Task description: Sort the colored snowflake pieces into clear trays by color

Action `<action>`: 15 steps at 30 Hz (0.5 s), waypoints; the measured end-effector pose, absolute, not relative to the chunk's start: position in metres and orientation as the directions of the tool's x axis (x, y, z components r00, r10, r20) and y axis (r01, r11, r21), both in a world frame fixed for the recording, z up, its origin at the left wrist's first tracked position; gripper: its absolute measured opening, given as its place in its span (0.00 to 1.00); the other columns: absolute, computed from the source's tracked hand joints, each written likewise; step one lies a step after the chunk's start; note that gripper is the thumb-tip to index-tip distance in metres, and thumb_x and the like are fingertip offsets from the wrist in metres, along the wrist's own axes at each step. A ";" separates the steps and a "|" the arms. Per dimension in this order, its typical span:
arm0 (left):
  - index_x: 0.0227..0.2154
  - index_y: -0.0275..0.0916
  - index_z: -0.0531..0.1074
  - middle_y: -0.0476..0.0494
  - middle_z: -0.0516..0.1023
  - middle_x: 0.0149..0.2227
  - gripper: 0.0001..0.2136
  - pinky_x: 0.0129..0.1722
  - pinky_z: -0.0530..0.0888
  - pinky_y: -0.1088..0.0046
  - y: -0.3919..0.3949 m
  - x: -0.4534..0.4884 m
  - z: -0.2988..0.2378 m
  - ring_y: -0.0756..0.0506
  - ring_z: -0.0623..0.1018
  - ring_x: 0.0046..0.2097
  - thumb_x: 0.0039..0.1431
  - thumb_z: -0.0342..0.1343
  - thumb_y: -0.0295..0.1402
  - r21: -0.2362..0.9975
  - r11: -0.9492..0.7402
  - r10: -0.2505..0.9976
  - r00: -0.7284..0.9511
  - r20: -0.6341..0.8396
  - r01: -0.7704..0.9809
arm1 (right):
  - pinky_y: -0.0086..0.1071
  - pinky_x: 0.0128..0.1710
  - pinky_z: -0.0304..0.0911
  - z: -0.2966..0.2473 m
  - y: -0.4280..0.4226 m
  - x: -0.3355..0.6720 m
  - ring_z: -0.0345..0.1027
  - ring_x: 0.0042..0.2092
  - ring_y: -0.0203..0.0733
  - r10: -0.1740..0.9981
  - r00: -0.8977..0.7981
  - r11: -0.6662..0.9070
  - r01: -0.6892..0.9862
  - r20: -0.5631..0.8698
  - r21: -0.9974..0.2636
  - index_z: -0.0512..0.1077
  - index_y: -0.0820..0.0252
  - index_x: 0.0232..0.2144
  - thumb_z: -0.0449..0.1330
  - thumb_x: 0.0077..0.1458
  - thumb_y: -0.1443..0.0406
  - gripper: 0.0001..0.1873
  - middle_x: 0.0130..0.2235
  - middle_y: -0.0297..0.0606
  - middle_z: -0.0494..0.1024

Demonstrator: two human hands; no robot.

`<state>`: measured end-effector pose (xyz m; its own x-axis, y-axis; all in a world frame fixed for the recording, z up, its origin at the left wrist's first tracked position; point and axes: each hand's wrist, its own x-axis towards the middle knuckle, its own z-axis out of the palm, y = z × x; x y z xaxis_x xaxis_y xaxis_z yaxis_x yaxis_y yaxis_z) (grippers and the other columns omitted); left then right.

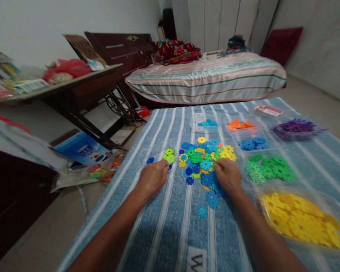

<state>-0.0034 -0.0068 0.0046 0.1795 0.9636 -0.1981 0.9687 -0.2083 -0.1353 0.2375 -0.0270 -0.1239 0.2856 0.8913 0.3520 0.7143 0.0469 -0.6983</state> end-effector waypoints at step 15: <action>0.41 0.36 0.78 0.31 0.79 0.48 0.16 0.40 0.74 0.66 0.066 -0.038 0.029 0.35 0.78 0.49 0.55 0.48 0.27 -0.388 -0.110 0.923 -0.050 -0.381 0.915 | 0.34 0.38 0.54 -0.127 -0.025 0.239 0.64 0.35 0.42 0.885 0.274 0.076 0.712 0.377 -0.698 0.73 0.57 0.25 0.51 0.56 0.60 0.14 0.30 0.36 0.73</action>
